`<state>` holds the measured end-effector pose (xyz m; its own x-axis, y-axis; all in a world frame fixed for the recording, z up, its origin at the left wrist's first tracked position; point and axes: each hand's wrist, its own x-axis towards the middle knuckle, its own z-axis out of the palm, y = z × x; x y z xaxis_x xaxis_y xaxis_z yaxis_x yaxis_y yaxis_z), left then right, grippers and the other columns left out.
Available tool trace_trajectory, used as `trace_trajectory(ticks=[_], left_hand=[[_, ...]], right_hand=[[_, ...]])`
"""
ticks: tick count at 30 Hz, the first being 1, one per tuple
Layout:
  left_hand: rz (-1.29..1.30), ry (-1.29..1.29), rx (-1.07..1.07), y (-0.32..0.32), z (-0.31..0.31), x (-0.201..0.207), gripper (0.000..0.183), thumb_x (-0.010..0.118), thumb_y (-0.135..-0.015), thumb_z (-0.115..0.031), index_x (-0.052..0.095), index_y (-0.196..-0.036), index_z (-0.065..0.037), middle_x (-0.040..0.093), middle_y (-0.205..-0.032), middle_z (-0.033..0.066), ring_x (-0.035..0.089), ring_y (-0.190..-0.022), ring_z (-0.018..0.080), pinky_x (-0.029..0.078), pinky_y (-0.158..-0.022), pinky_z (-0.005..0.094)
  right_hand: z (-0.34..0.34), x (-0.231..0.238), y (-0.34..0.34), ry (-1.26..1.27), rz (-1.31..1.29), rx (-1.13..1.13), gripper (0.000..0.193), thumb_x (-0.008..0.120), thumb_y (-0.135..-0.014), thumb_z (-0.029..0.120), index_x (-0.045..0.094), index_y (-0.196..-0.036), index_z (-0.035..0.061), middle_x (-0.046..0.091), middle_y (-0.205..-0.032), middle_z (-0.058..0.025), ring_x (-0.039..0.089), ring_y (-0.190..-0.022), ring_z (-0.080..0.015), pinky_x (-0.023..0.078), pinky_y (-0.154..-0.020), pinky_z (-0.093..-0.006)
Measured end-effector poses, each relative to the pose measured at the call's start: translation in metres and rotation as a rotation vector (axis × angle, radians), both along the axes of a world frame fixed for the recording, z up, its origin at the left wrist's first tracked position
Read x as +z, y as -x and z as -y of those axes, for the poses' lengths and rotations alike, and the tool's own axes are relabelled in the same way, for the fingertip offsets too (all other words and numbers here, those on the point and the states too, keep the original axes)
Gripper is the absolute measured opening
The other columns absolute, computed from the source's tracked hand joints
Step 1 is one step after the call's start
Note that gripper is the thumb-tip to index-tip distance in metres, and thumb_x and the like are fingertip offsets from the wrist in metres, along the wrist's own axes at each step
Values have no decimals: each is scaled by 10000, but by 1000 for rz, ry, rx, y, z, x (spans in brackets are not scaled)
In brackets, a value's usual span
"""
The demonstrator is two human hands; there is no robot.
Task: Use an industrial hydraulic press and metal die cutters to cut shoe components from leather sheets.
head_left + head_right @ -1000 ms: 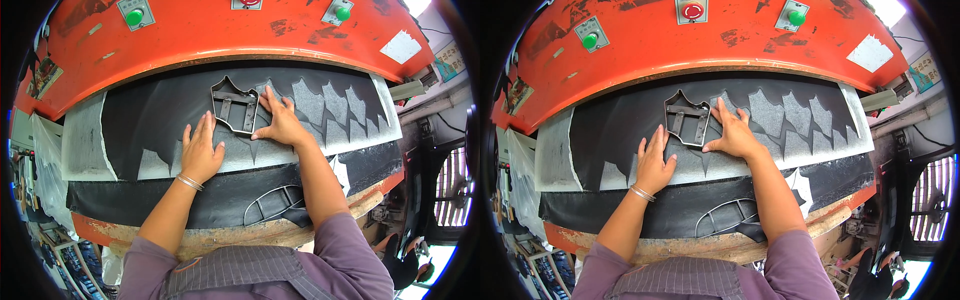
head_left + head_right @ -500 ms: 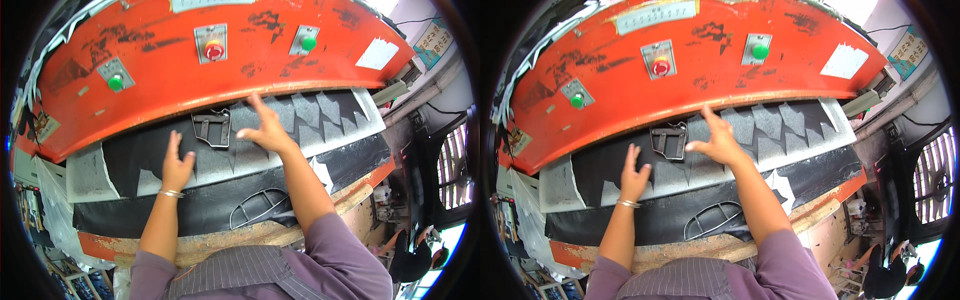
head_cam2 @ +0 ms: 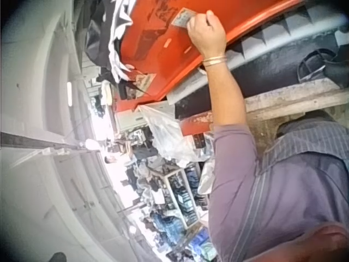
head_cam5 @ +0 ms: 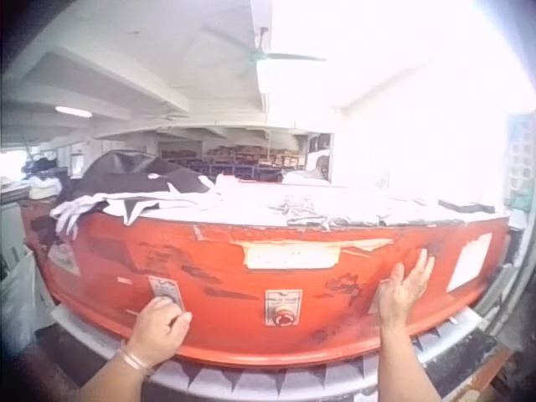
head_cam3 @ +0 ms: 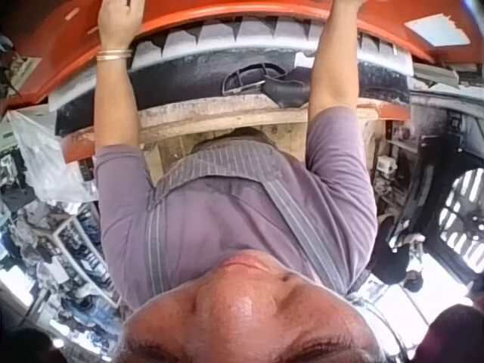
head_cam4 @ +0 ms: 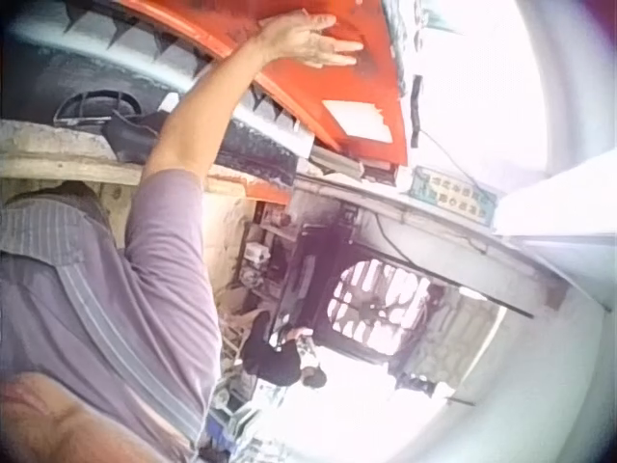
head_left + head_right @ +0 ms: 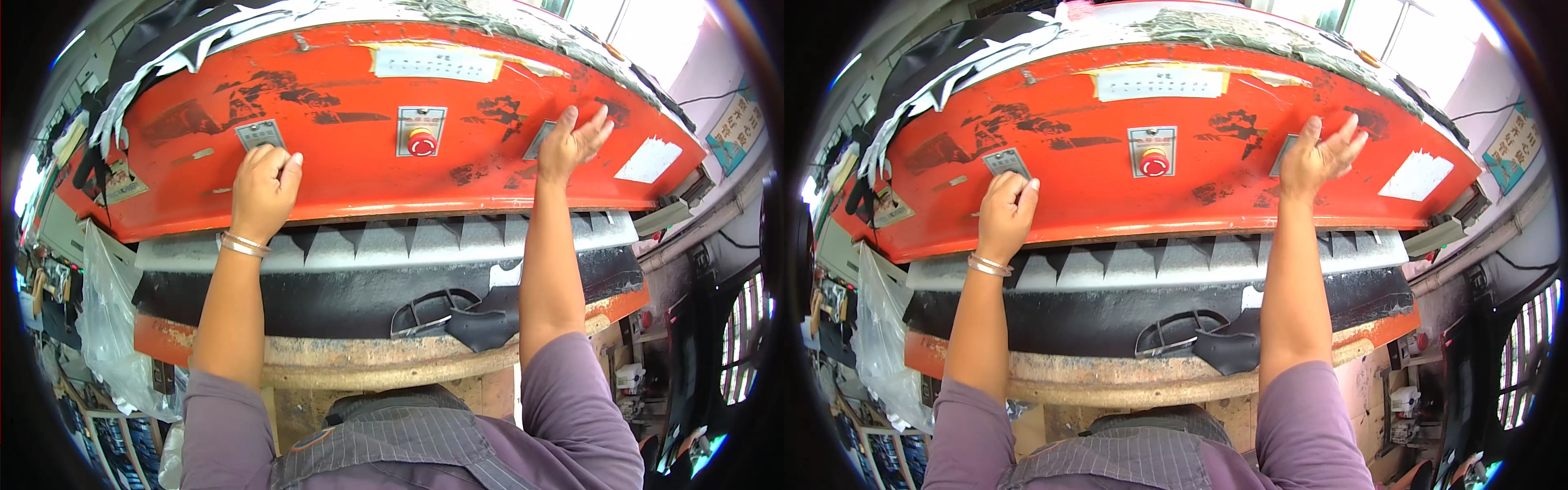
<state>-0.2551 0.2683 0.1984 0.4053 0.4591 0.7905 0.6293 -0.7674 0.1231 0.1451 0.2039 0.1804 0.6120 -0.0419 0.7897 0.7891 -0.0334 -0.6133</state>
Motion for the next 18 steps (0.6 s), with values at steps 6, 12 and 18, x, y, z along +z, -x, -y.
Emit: trace_trajectory(ticks=[6,12,18], left_hand=[[-102,639,-186,43,112,-96,234,627,-860,-218,600,-683,-67,571,-726,113,572,-715,298,463,-627,403],[-144,638,-206,47,210,-156,151,638,-814,-217,681,-826,-73,594,-765,91,587,-787,296,489,-704,403],[-101,641,-79,37,224,-167,171,652,-730,-212,669,-789,-52,585,-775,116,568,-791,310,477,-713,415]], right_hand=[[114,-103,137,665,65,986,416,716,-827,260,576,-1167,67,614,-1129,-154,566,-1064,-282,430,-923,-398],[202,-142,233,1159,488,1179,524,759,-699,285,585,-1128,40,616,-989,-108,580,-954,-277,479,-839,-381],[204,-154,244,1201,446,1039,348,792,-630,203,624,-903,68,608,-898,-84,593,-910,-260,509,-770,-357]])
